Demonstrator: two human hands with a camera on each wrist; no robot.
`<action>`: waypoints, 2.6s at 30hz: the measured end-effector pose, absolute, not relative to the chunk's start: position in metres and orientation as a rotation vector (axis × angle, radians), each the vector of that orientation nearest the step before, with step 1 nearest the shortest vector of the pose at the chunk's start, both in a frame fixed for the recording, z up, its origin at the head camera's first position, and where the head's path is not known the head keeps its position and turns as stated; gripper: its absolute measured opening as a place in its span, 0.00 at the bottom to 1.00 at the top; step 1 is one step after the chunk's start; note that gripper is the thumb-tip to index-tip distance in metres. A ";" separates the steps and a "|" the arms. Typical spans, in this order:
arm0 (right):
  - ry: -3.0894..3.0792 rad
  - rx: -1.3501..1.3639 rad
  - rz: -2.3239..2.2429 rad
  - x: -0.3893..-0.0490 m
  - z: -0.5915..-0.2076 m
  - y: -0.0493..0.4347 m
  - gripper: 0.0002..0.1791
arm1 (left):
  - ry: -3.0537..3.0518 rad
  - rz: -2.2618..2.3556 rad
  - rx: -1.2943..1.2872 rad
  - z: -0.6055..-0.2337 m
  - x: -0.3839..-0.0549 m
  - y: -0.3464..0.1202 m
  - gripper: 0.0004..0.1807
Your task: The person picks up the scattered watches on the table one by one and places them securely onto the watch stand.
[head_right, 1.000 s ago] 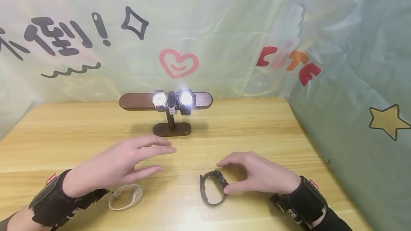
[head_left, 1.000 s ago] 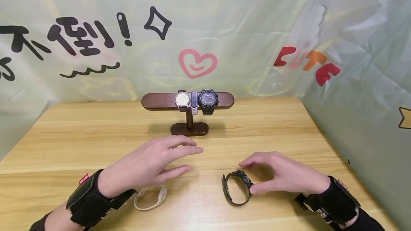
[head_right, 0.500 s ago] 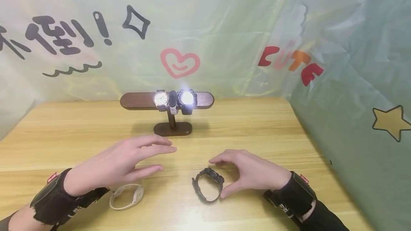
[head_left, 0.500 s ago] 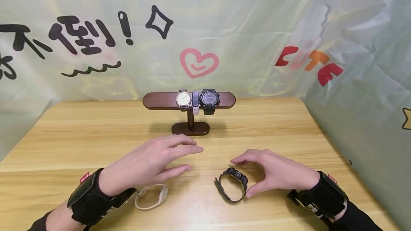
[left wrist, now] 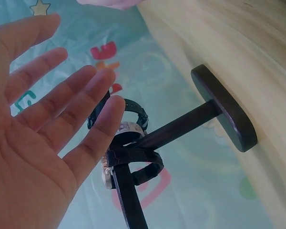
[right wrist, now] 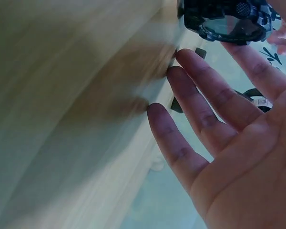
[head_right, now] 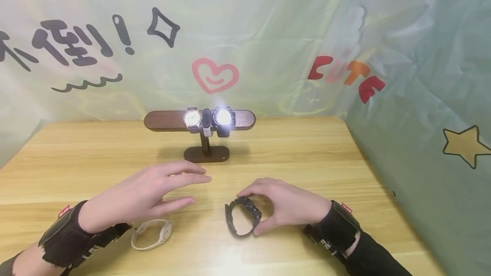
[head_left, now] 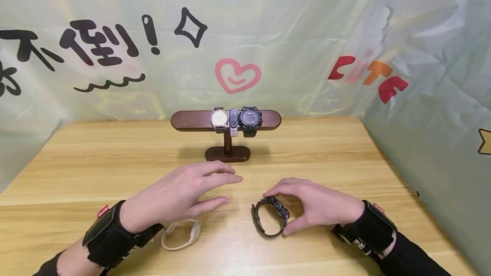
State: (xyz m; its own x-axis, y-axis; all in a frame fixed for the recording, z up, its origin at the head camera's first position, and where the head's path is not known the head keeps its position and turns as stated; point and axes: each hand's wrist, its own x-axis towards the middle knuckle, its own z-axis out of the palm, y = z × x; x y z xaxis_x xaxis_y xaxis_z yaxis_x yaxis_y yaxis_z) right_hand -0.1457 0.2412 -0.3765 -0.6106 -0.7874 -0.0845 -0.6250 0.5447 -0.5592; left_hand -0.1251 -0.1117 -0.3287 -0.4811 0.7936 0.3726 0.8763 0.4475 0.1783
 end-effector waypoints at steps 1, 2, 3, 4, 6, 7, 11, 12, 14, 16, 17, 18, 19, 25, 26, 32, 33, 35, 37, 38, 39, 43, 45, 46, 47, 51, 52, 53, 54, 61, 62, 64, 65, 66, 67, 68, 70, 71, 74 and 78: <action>2.464 -1.164 -0.698 -0.146 -0.377 0.239 0.39 | -2.471 -0.512 -1.447 -0.329 -0.125 -0.112 0.24; 2.475 -1.160 -0.693 -0.147 -0.377 0.238 0.38 | -2.477 -0.513 -1.445 -0.329 -0.125 -0.112 0.24; 2.484 -1.157 -0.688 -0.147 -0.378 0.236 0.38 | -2.482 -0.512 -1.442 -0.329 -0.125 -0.112 0.24; 2.491 -1.153 -0.684 -0.148 -0.378 0.234 0.38 | -2.484 -0.512 -1.443 -0.329 -0.125 -0.112 0.24; 2.505 -1.155 -0.677 -0.149 -0.379 0.230 0.38 | -2.486 -0.515 -1.442 -0.329 -0.125 -0.112 0.24; 2.511 -1.154 -0.673 -0.150 -0.379 0.229 0.39 | -2.487 -0.517 -1.440 -0.330 -0.125 -0.112 0.24; 2.524 -1.164 -0.680 -0.153 -0.381 0.223 0.41 | -2.487 -0.521 -1.435 -0.331 -0.126 -0.113 0.24; 2.524 -1.165 -0.686 -0.154 -0.382 0.221 0.41 | -2.488 -0.522 -1.432 -0.331 -0.126 -0.113 0.24; 2.520 -1.169 -0.708 -0.155 -0.383 0.219 0.41 | -2.493 -0.520 -1.426 -0.331 -0.127 -0.113 0.24; 2.511 -1.177 -0.731 -0.157 -0.383 0.217 0.41 | -2.499 -0.516 -1.419 -0.331 -0.127 -0.113 0.24; 2.506 -1.181 -0.741 -0.157 -0.383 0.216 0.41 | -2.502 -0.515 -1.415 -0.331 -0.128 -0.114 0.24; 2.506 -1.184 -0.749 -0.158 -0.383 0.215 0.41 | -2.507 -0.518 -1.412 -0.331 -0.128 -0.114 0.24; 2.507 -1.187 -0.756 -0.158 -0.382 0.214 0.41 | -2.511 -0.521 -1.409 -0.331 -0.128 -0.114 0.24; 2.541 -1.187 -0.769 -0.160 -0.374 0.210 0.41 | -2.528 -0.556 -1.374 -0.329 -0.128 -0.115 0.26; 2.549 -1.186 -0.772 -0.160 -0.372 0.209 0.41 | -2.531 -0.557 -1.365 -0.329 -0.129 -0.115 0.27; 2.639 -1.193 -0.769 -0.158 -0.358 0.205 0.41 | -2.532 -0.565 -1.308 -0.329 -0.129 -0.115 0.29; 2.655 -1.199 -0.769 -0.158 -0.355 0.204 0.41 | -2.526 -0.569 -1.300 -0.329 -0.129 -0.115 0.30; 2.690 -1.208 -0.767 -0.157 -0.351 0.202 0.41 | -2.522 -0.581 -1.284 -0.329 -0.128 -0.115 0.30; 2.716 -1.220 -0.774 -0.158 -0.347 0.200 0.41 | -2.513 -0.591 -1.264 -0.328 -0.128 -0.115 0.32; 2.725 -1.227 -0.783 -0.158 -0.346 0.198 0.41 | -2.511 -0.598 -1.255 -0.328 -0.127 -0.115 0.32; 2.738 -1.232 -0.789 -0.158 -0.344 0.197 0.41 | -2.507 -0.602 -1.245 -0.327 -0.127 -0.115 0.33; 2.770 -1.256 -0.832 -0.158 -0.336 0.192 0.41 | -2.472 -0.614 -1.210 -0.326 -0.127 -0.115 0.36; 2.790 -1.282 -0.850 -0.158 -0.333 0.190 0.41 | -2.453 -0.615 -1.193 -0.326 -0.128 -0.115 0.37; 2.795 -1.298 -0.865 -0.158 -0.331 0.188 0.42 | -2.442 -0.618 -1.188 -0.326 -0.128 -0.115 0.38; 2.804 -1.314 -0.873 -0.157 -0.330 0.187 0.42 | -2.433 -0.623 -1.182 -0.327 -0.128 -0.115 0.39; 2.829 -1.355 -0.907 -0.157 -0.324 0.183 0.42 | -2.415 -0.640 -1.159 -0.327 -0.128 -0.114 0.41; 2.833 -1.361 -0.913 -0.157 -0.323 0.181 0.41 | -2.415 -0.646 -1.151 -0.327 -0.128 -0.114 0.42; 2.838 -1.365 -0.918 -0.157 -0.322 0.180 0.41 | -2.417 -0.649 -1.141 -0.327 -0.128 -0.114 0.43; 2.840 -1.371 -0.925 -0.157 -0.320 0.179 0.41 | -2.418 -0.652 -1.132 -0.327 -0.128 -0.114 0.43; 2.891 -1.416 -0.951 -0.155 -0.312 0.169 0.42 | -2.418 -0.705 -1.091 -0.326 -0.127 -0.114 0.47; 2.899 -1.418 -0.953 -0.155 -0.311 0.167 0.42 | -2.411 -0.711 -1.089 -0.326 -0.127 -0.114 0.47; 2.909 -1.422 -0.957 -0.154 -0.309 0.163 0.42 | -2.391 -0.723 -1.088 -0.326 -0.128 -0.114 0.47; 2.910 -1.424 -0.963 -0.154 -0.308 0.162 0.42 | -2.378 -0.729 -1.088 -0.325 -0.128 -0.114 0.47; 2.911 -1.426 -0.965 -0.154 -0.307 0.160 0.42 | -2.365 -0.733 -1.088 -0.325 -0.128 -0.114 0.47; 2.910 -1.429 -0.968 -0.154 -0.307 0.159 0.42 | -2.352 -0.738 -1.088 -0.325 -0.129 -0.114 0.47; 2.908 -1.430 -0.972 -0.154 -0.306 0.158 0.41 | -2.340 -0.743 -1.091 -0.324 -0.129 -0.114 0.47; 2.912 -1.435 -0.971 -0.154 -0.305 0.156 0.41 | -2.317 -0.752 -1.094 -0.324 -0.130 -0.114 0.47; 2.915 -1.438 -0.970 -0.154 -0.304 0.155 0.41 | -2.310 -0.757 -1.097 -0.323 -0.130 -0.114 0.46; 2.918 -1.456 -0.971 -0.154 -0.303 0.154 0.41 | -2.298 -0.761 -1.098 -0.322 -0.130 -0.115 0.46; 2.918 -1.478 -0.978 -0.154 -0.303 0.154 0.41 | -2.292 -0.766 -1.097 -0.322 -0.131 -0.115 0.46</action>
State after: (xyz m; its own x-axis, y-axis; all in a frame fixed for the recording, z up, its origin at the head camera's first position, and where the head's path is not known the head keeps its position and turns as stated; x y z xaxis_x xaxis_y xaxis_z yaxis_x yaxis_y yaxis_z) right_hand -0.1542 0.1536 -0.3032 -0.5951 -0.6492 0.4736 -0.8035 0.4710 -0.3640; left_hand -0.1306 -0.1152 -0.3220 -0.5617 0.5369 0.6295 0.8075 0.5215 0.2757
